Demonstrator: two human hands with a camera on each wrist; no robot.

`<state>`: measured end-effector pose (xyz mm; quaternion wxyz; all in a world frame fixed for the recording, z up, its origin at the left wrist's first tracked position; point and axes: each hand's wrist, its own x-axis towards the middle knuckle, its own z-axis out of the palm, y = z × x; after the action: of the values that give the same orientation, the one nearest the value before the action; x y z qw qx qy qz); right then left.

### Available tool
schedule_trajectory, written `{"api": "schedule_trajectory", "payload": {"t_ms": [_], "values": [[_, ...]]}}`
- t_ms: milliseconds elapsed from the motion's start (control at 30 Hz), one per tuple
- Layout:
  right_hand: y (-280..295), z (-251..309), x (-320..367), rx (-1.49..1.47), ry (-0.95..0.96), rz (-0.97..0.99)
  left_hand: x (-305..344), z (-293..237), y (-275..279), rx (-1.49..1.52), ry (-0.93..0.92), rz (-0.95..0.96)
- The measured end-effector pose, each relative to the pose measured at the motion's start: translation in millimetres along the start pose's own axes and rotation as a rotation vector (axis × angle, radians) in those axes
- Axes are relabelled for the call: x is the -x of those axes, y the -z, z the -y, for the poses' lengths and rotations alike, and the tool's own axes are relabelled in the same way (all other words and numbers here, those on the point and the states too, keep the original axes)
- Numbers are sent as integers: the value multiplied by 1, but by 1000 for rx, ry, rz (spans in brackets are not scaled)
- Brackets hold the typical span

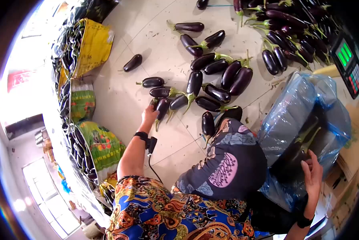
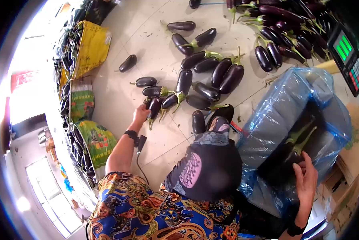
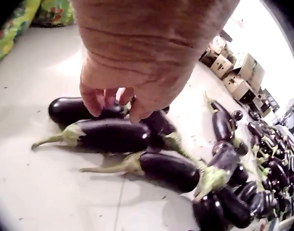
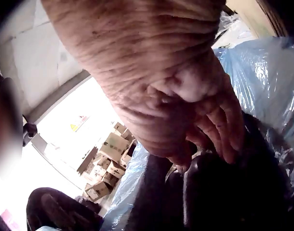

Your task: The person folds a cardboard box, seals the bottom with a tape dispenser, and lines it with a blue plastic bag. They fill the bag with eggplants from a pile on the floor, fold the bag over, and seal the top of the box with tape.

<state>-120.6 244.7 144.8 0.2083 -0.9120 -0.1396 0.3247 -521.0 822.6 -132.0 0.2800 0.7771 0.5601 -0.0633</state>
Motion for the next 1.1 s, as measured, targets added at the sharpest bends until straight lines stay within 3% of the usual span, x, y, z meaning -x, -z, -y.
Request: {"api": "schedule_trajectory", "payload": {"t_ms": [67, 200, 333, 400, 500, 600, 733, 900, 933, 1033, 1100], "values": [[2, 7, 0, 48, 8, 6, 16, 5, -19, -250, -24, -44], [1, 20, -2, 70, -43, 34, 42, -37, -31, -232, 87, -140], [1, 22, -2, 89, -2, 15, 48, -32, -48, -172, 164, -200], [1, 23, 1, 118, 65, -13, 59, -23, -49, 99, 236, -20], [6, 20, 8, 62, 67, -73, 94, -26, -39, 840, 458, 270], [6, 15, 8, -166, -57, -24, 112, -40, -19, 1432, 310, 496], [0, 32, 3, -276, -89, 0, 110, -88, 19, 1643, 215, 656], [9, 63, 8, -295, 63, -3, 107, -193, 50, 1577, -57, 745], [13, 77, 10, -381, 23, 4, 107, -226, 62, 1499, -72, 767], [36, 93, 7, -628, 79, 78, 133, -352, 94, 1135, -439, 800], [46, 102, 0, -733, 250, -15, 165, -435, 101, 1001, -602, 865]]}}
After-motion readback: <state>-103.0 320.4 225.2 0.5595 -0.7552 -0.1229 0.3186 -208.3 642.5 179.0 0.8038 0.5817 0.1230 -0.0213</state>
